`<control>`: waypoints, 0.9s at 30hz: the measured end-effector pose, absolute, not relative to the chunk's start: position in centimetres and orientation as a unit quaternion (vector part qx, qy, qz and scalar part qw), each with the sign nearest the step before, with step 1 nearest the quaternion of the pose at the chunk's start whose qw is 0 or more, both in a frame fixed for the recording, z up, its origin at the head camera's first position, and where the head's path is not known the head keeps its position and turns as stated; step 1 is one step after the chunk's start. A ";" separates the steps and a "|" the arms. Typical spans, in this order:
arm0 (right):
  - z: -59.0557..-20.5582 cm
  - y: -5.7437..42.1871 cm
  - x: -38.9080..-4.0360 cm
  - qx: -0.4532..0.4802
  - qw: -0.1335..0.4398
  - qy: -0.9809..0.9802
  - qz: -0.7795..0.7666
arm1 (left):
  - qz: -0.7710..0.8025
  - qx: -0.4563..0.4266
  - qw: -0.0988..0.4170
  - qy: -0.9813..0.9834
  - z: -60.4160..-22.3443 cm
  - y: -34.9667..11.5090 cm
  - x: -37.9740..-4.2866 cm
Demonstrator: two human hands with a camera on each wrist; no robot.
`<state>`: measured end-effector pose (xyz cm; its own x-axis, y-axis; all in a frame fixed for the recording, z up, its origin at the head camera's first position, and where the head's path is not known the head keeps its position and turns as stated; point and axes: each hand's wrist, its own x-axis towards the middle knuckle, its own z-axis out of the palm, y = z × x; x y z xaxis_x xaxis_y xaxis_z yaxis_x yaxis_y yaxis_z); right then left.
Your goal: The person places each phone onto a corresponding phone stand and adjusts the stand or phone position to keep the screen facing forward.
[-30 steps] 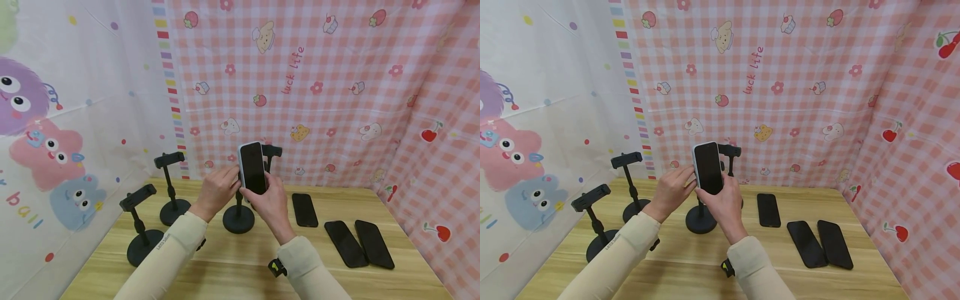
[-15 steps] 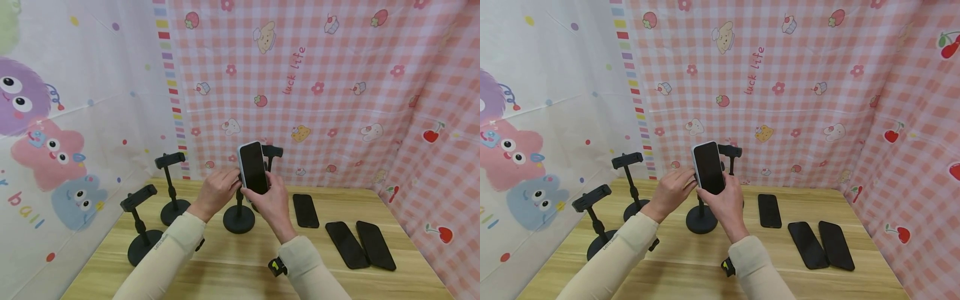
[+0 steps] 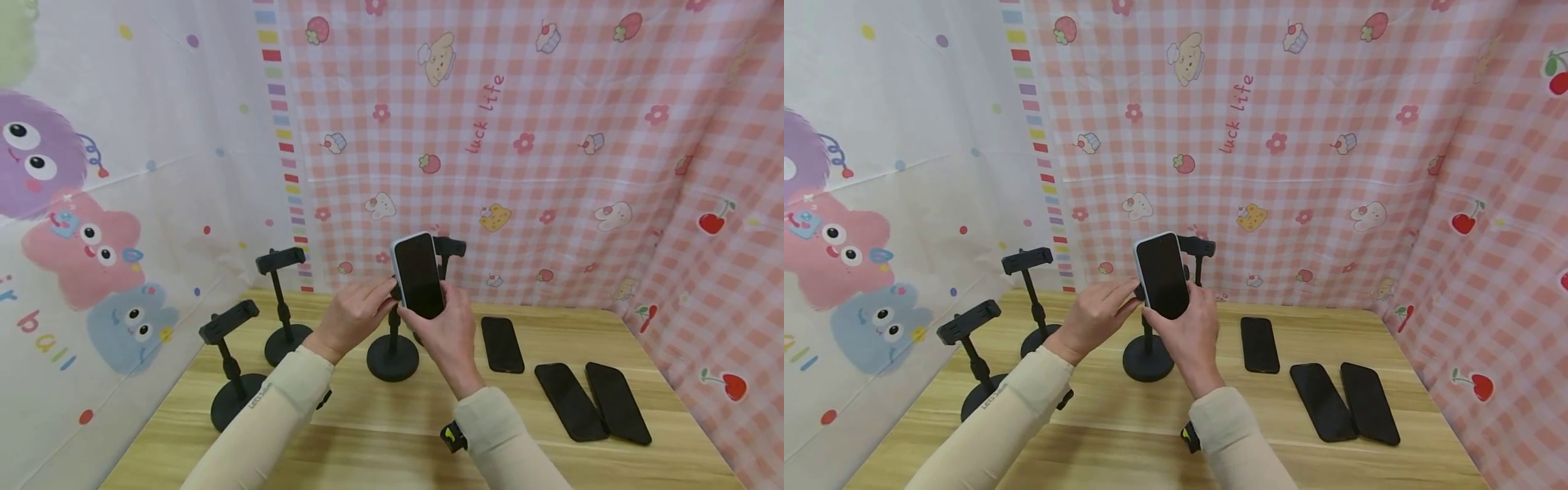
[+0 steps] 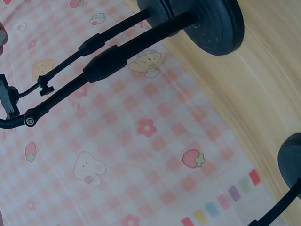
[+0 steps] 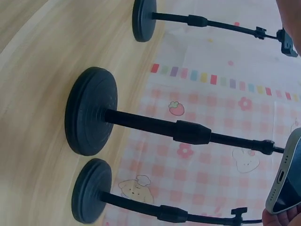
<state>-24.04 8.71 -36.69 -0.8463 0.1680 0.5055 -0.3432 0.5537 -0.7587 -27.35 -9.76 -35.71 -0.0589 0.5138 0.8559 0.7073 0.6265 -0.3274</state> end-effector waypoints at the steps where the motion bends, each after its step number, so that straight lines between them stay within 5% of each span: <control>1: -36.7 8.6 -24.0 0.053 0.277 -0.839 0.464 | -0.089 -0.424 0.542 -0.720 -35.7 -9.8 -27.4; 19: -36.4 8.9 -24.2 0.070 0.256 -0.855 0.445 | -0.148 -0.396 0.485 -0.766 -35.6 -9.6 -26.9; 27: -36.1 9.2 -24.3 0.082 0.232 -0.865 0.437 | -0.281 -0.287 0.319 -0.858 -34.5 -8.2 -26.1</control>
